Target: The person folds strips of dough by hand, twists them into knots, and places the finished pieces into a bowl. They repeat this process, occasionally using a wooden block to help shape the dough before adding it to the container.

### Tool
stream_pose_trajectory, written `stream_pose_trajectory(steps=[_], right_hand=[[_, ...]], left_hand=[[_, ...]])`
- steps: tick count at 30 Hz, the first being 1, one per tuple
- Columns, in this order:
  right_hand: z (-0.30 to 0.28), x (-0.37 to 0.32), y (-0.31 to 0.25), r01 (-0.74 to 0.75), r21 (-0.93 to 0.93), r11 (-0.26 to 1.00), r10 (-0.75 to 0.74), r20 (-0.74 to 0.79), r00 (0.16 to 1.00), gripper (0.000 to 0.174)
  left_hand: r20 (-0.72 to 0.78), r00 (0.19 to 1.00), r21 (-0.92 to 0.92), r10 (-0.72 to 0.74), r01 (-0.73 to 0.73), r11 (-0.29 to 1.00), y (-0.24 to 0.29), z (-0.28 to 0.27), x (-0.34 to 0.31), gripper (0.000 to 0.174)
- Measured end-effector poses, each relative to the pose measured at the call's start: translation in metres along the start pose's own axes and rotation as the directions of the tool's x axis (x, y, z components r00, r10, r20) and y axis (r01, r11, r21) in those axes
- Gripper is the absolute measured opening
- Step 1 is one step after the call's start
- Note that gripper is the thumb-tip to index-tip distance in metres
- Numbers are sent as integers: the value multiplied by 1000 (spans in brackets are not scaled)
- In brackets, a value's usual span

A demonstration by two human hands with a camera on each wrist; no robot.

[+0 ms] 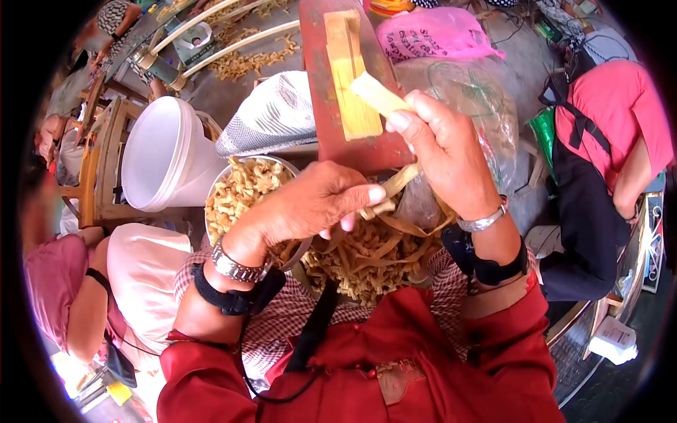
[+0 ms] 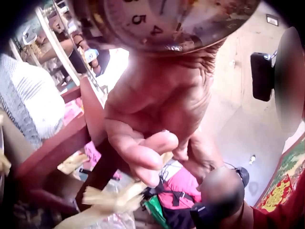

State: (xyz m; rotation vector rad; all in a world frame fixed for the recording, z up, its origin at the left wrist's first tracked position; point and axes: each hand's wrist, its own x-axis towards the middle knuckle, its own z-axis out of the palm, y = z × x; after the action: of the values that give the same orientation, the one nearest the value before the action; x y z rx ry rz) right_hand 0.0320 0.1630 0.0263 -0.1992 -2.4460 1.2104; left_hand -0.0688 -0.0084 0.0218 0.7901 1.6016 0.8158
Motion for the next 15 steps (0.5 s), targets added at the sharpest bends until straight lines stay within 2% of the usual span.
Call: stream_pose_trajectory(steps=[1, 2, 4, 5, 6, 7, 8, 9, 10, 11, 12, 13, 15], right_hand=[[-1, -6, -2, 5, 5, 1000, -5, 46, 999, 20], [0, -12, -5, 43, 54, 998, -48, 82, 995, 19], [1, -25, -23, 30, 170, 985, -68, 225, 972, 17], [14, -35, -24, 86, 186, 979, -130, 238, 963, 15], [27, -45, -24, 141, 203, 969, -190, 250, 949, 15], [37, -52, -29, 288, 214, 933, -332, 207, 920, 16], [46, -60, -34, 430, 218, 876, -467, 163, 869, 17], [58, -71, -35, 394, 268, 879, -452, 210, 867, 19], [68, -80, -34, 355, 316, 880, -440, 258, 860, 20], [71, -83, -31, 384, 362, 850, -475, 209, 855, 14], [65, -81, -31, 364, 330, 871, -409, 76, 909, 13], [55, -76, -30, 332, 305, 893, -331, -56, 942, 13], [39, -69, -21, 103, 338, 935, -43, -180, 983, 17]], left_hand=[[31, 998, -85, 48, -45, 995, -9, 8, 4, 51], [4, 1000, -249, -9, 9, 969, -14, 18, 5, 52], [-8, 999, -586, 35, -33, 810, -34, 38, 11, 60], [17, 999, -692, 35, -13, 722, -43, 45, 12, 56], [-46, 997, -716, 57, -72, 695, -38, 49, 8, 51], [-108, 991, -733, 78, -133, 667, -34, 53, 4, 46], [-6, 988, -751, 156, -107, 652, -42, 47, 16, 42], [25, 997, -777, -71, 64, 626, -26, 45, 9, 39], [44, 998, -744, -52, 67, 665, -26, 42, 9, 37], [42, 998, -744, -54, 68, 664, -26, 42, 9, 31], [40, 998, -746, -56, 67, 663, -25, 42, 9, 25], [-198, 978, -732, 66, -192, 653, -15, 51, 2, 22], [-21, 971, -760, 240, -172, 626, -9, 34, -6, 16]])
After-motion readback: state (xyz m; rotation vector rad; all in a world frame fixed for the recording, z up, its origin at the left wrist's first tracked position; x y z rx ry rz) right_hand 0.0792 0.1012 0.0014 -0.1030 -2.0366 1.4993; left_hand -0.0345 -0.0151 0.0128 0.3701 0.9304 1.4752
